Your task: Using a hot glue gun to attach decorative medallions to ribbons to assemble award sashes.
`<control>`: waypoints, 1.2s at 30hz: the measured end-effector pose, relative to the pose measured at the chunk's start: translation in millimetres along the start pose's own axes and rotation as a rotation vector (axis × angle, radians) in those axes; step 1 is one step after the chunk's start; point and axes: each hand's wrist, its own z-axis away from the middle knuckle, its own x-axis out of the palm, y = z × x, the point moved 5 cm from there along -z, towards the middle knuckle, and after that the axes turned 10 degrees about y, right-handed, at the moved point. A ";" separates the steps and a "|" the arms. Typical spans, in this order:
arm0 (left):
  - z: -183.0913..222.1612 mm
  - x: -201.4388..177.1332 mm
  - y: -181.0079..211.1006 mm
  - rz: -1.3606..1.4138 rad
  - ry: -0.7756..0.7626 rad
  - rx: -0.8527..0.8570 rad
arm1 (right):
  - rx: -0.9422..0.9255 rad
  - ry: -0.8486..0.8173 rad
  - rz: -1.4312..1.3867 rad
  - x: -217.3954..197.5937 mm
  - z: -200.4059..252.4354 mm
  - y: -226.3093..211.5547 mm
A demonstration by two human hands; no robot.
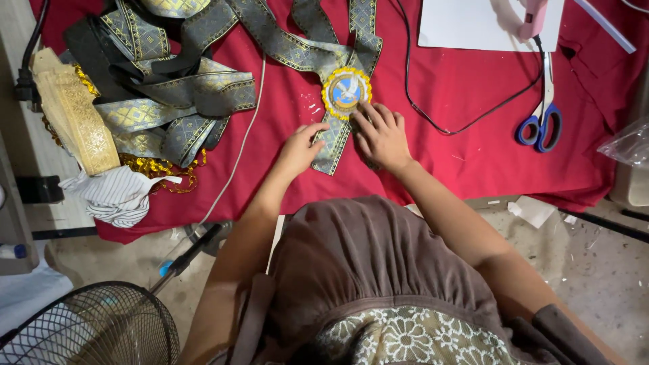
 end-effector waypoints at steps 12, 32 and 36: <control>-10.2 25.2 -35.4 -0.188 0.189 -0.019 | 0.035 0.008 0.089 -13.7 11.7 -11.8; -0.7 -13.0 16.8 -0.636 -0.044 0.538 | 0.020 -0.053 0.023 2.2 10.3 6.2; -1.1 -15.2 8.9 -0.616 -0.022 0.526 | 0.021 -0.037 0.035 0.1 7.9 3.1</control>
